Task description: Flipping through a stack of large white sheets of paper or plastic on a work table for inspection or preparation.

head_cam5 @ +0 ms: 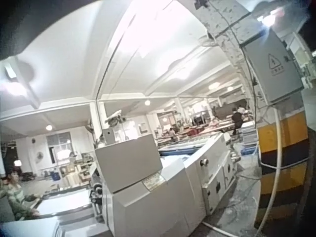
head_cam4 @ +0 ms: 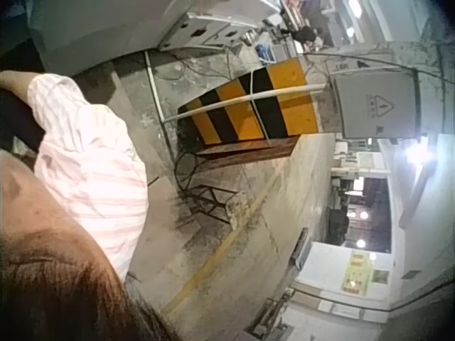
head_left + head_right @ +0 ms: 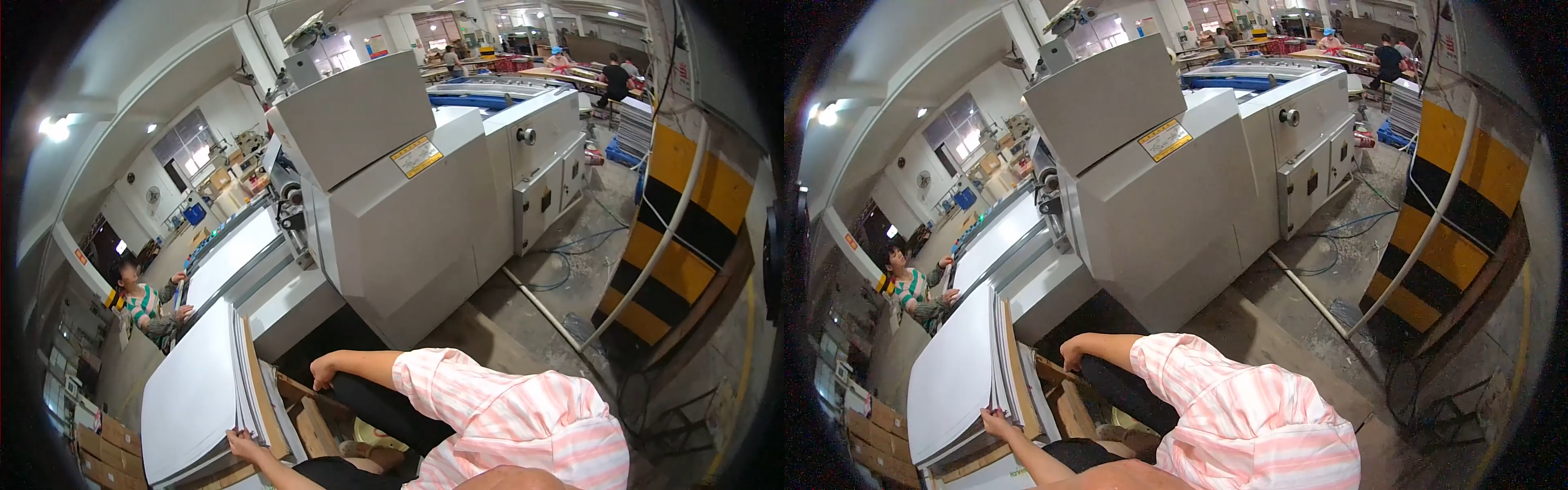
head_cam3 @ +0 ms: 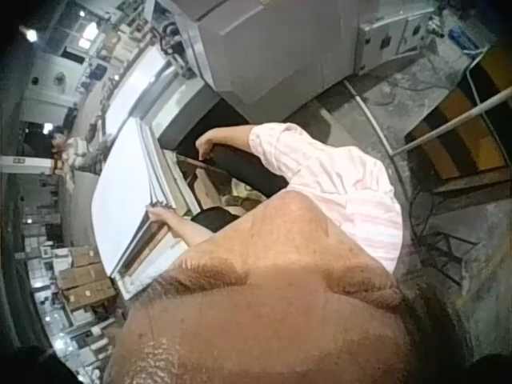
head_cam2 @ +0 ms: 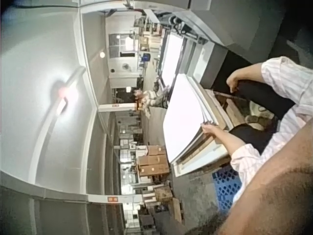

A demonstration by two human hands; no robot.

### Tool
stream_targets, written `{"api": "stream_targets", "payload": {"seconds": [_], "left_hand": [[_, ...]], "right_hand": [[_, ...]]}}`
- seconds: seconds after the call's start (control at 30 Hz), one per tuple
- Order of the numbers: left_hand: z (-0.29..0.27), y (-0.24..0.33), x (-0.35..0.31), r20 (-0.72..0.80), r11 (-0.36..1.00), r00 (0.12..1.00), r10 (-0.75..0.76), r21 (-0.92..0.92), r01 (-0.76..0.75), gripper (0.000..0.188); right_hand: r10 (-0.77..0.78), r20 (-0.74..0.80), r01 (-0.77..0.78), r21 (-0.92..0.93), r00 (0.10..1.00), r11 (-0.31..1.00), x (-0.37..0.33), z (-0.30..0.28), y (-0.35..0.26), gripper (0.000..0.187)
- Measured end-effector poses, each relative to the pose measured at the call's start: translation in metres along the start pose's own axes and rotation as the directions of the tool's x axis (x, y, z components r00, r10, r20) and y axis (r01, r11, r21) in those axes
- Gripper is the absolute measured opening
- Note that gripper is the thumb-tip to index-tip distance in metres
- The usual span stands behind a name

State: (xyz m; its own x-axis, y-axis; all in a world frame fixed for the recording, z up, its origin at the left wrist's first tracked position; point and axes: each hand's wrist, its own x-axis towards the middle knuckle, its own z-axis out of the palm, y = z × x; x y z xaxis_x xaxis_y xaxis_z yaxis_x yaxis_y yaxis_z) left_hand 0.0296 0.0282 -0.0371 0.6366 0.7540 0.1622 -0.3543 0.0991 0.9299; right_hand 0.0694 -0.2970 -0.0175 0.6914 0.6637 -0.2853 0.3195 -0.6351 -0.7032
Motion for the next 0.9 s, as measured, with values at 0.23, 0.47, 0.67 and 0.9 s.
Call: {"api": "stream_targets", "payload": {"seconds": [0.23, 0.47, 0.67, 0.9], "left_hand": [[-0.005, -0.006, 0.002, 0.051, 0.998, 0.997, -0.049, 0.029, 0.047, 0.037], [0.006, -0.005, -0.003, -0.032, 0.985, 0.985, -0.17, 0.002, 0.17, 0.021], [0.011, 0.015, -0.023, 0.038, 0.992, 0.994, -0.098, -0.079, 0.101, 0.029], [0.01, 0.03, -0.036, 0.067, 0.992, 0.99, -0.126, 0.025, 0.124, 0.016]], "right_hand": [[-0.259, -0.228, 0.235, -0.13, 0.939, 0.963, 0.025, 0.016, -0.006, 0.029], [-0.429, -0.535, 0.431, -0.131, 0.728, 0.893, 0.066, -0.016, -0.064, 0.024], [-0.507, -0.691, 0.617, -0.111, 0.516, 0.779, 0.088, -0.047, -0.155, 0.019], [-0.568, -0.728, 0.642, -0.231, 0.384, 0.731, 0.131, -0.005, -0.121, 0.018]]}}
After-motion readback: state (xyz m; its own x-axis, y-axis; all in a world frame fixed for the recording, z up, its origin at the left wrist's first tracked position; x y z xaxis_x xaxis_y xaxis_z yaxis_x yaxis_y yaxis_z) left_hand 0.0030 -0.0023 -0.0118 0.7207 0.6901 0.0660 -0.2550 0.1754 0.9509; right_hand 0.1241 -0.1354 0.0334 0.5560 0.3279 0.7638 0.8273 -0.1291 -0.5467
